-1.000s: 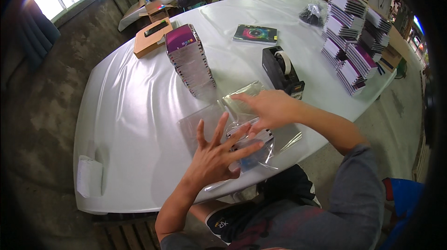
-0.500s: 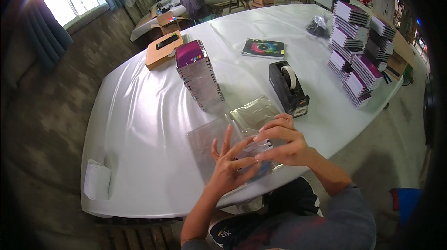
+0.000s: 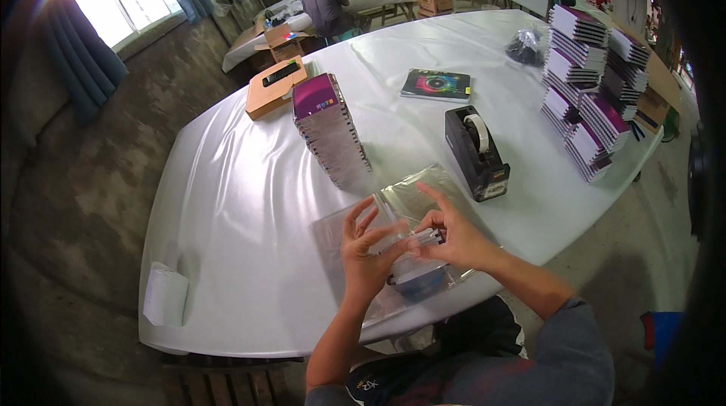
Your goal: The person places spiral-bound notebooks into clear plastic sleeves and seals them with a tape dispenser. They repeat this process for several notebooks, stacking the finished packages on the table.
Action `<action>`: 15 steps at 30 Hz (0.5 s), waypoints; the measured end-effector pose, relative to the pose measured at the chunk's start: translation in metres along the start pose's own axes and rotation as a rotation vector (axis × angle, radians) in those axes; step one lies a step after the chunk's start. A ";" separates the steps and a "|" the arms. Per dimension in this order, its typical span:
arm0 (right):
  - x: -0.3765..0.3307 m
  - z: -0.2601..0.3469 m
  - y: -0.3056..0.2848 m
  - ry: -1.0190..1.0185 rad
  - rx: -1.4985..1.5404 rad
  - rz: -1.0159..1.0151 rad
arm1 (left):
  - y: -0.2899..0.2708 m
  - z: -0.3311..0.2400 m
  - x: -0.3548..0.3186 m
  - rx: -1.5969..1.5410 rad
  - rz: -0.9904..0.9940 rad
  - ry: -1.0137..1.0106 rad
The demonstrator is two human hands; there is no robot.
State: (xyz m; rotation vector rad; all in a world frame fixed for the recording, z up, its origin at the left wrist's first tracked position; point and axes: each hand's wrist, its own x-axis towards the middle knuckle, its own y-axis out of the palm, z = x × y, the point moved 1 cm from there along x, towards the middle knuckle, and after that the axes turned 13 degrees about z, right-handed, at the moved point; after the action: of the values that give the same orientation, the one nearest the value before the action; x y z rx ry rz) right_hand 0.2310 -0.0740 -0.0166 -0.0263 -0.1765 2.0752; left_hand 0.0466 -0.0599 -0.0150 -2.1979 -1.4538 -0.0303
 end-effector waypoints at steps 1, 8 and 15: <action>0.001 0.003 -0.001 -0.007 -0.010 0.002 | -0.003 -0.006 -0.004 -0.079 0.011 -0.059; 0.012 0.008 -0.022 0.065 0.147 0.184 | -0.004 -0.002 -0.008 -0.379 0.200 -0.331; 0.021 -0.011 -0.048 0.263 0.339 0.397 | -0.003 0.003 -0.009 -0.422 0.179 -0.295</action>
State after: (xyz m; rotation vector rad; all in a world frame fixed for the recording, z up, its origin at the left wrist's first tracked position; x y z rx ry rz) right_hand 0.2635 -0.0310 -0.0200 -0.1356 0.3699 2.4448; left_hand 0.0396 -0.0655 -0.0186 -2.7673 -1.5024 0.0564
